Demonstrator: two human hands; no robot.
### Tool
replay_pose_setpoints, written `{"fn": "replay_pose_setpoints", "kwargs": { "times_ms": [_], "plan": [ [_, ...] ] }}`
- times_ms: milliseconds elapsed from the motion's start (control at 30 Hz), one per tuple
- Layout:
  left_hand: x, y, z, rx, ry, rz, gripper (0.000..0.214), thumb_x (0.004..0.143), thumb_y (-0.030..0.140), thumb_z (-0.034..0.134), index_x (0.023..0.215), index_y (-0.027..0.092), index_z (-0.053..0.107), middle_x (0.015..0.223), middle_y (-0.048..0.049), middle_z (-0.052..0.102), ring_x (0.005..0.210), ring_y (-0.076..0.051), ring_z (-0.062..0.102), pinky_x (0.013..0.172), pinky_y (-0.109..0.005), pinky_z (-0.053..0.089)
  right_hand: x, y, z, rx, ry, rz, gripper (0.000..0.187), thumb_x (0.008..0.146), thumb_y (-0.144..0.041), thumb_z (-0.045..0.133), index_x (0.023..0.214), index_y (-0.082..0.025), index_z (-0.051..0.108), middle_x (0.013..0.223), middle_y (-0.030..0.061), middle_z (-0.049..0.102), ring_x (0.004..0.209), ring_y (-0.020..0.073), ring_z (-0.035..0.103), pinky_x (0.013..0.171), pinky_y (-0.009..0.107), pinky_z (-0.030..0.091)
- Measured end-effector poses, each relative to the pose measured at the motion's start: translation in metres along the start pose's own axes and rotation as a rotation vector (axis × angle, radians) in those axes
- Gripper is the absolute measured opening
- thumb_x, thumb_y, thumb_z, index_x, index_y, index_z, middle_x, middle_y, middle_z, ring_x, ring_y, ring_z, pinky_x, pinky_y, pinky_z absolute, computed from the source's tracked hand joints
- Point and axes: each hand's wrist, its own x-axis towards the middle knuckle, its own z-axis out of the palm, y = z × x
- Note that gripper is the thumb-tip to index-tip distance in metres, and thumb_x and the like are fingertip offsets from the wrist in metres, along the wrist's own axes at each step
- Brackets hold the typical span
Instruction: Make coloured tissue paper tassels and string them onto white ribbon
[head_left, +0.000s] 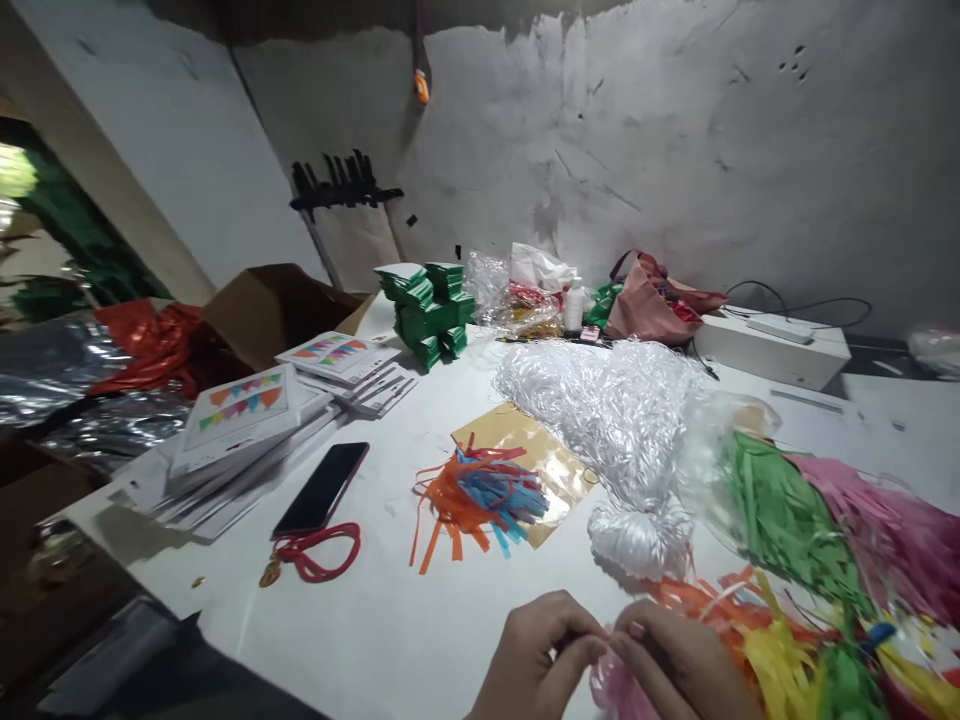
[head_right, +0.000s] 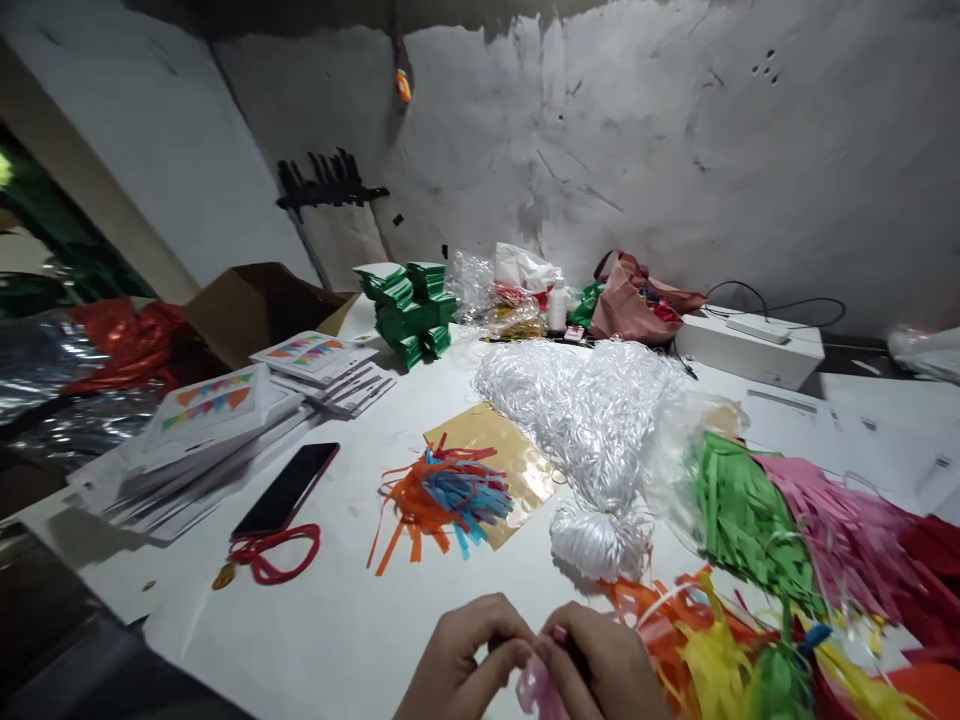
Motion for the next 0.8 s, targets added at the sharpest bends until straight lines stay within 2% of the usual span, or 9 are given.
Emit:
{"fn": "replay_pose_setpoints", "kwargs": {
  "times_ms": [267, 367, 467, 533, 600, 667, 733, 767, 800],
  "plan": [
    [-0.001, 0.003, -0.002, 0.094, -0.008, 0.007, 0.03, 0.096, 0.037, 0.052, 0.074, 0.021, 0.064, 0.073, -0.0038, 0.063, 0.068, -0.019, 0.059, 0.066, -0.026, 0.045, 0.012, -0.031, -0.002, 0.127, -0.007, 0.099, 0.028, 0.099, -0.033, 0.05, 0.075, -0.021, 0.058, 0.067, -0.0013, 0.063, 0.062, 0.0136, 0.058, 0.059, 0.023, 0.04],
    [-0.001, -0.003, -0.014, 0.179, 0.146, 0.05, 0.025, 0.094, 0.036, 0.056, 0.075, 0.022, 0.063, 0.071, -0.0018, 0.062, 0.065, -0.018, 0.058, 0.063, -0.025, 0.045, 0.01, -0.023, -0.015, 0.033, -0.045, 0.105, 0.025, 0.099, -0.03, 0.05, 0.078, -0.02, 0.06, 0.072, -0.0003, 0.065, 0.066, 0.0141, 0.059, 0.062, 0.024, 0.04],
    [-0.002, -0.015, -0.042, 0.279, 0.374, 0.068, 0.021, 0.09, 0.042, 0.06, 0.08, 0.024, 0.066, 0.072, -0.0006, 0.063, 0.063, -0.018, 0.057, 0.06, -0.024, 0.047, 0.005, -0.006, -0.046, -0.107, -0.088, 0.125, 0.017, 0.094, -0.021, 0.053, 0.081, -0.02, 0.063, 0.079, 0.0008, 0.066, 0.072, 0.0156, 0.061, 0.065, 0.024, 0.044],
    [-0.003, -0.022, -0.059, 0.35, 0.499, 0.036, 0.024, 0.087, 0.047, 0.062, 0.085, 0.024, 0.067, 0.073, -0.0001, 0.064, 0.063, -0.017, 0.058, 0.06, -0.024, 0.049, -0.002, 0.003, -0.068, -0.196, -0.059, 0.184, 0.019, 0.09, -0.016, 0.053, 0.075, -0.02, 0.064, 0.082, 0.0033, 0.065, 0.076, 0.0183, 0.061, 0.068, 0.027, 0.046],
    [-0.002, -0.023, -0.064, 0.396, 0.552, 0.033, 0.023, 0.087, 0.046, 0.063, 0.087, 0.024, 0.067, 0.075, 0.0002, 0.065, 0.066, -0.018, 0.061, 0.063, -0.023, 0.051, -0.008, 0.004, -0.08, -0.295, 0.041, 0.241, 0.019, 0.088, -0.014, 0.052, 0.077, -0.019, 0.067, 0.092, 0.0077, 0.065, 0.086, 0.023, 0.062, 0.075, 0.033, 0.05],
    [0.0, -0.017, -0.055, 0.39, 0.472, 0.143, 0.015, 0.09, 0.037, 0.062, 0.086, 0.024, 0.066, 0.076, 0.0005, 0.065, 0.069, -0.017, 0.063, 0.063, -0.022, 0.052, -0.009, -0.005, -0.076, -0.353, 0.15, 0.19, 0.023, 0.087, -0.013, 0.054, 0.103, -0.02, 0.069, 0.114, 0.0119, 0.065, 0.106, 0.0278, 0.061, 0.091, 0.04, 0.05],
    [0.002, -0.006, -0.036, 0.349, 0.275, 0.337, 0.008, 0.093, 0.024, 0.058, 0.088, 0.024, 0.063, 0.076, 0.0008, 0.065, 0.068, -0.015, 0.064, 0.062, -0.02, 0.051, -0.004, -0.019, -0.057, -0.326, 0.173, 0.01, 0.048, 0.088, -0.018, 0.059, 0.135, -0.021, 0.054, 0.135, 0.0127, 0.058, 0.124, 0.0287, 0.055, 0.103, 0.041, 0.047],
    [0.003, 0.0, -0.025, 0.329, 0.163, 0.437, 0.011, 0.094, 0.017, 0.055, 0.09, 0.024, 0.063, 0.076, 0.0006, 0.065, 0.067, -0.015, 0.064, 0.062, -0.019, 0.051, -0.001, -0.026, -0.045, -0.282, 0.136, -0.088, 0.053, 0.09, -0.023, 0.061, 0.141, -0.02, 0.048, 0.135, 0.0125, 0.059, 0.125, 0.0277, 0.055, 0.103, 0.038, 0.048],
    [0.004, 0.005, -0.016, 0.321, 0.074, 0.516, 0.014, 0.094, 0.013, 0.053, 0.092, 0.024, 0.062, 0.076, 0.0, 0.065, 0.067, -0.014, 0.064, 0.062, -0.019, 0.051, 0.002, -0.031, -0.033, -0.232, 0.099, -0.153, 0.046, 0.093, -0.028, 0.059, 0.138, -0.02, 0.05, 0.126, 0.011, 0.065, 0.117, 0.025, 0.061, 0.098, 0.033, 0.051]
  ]
}}
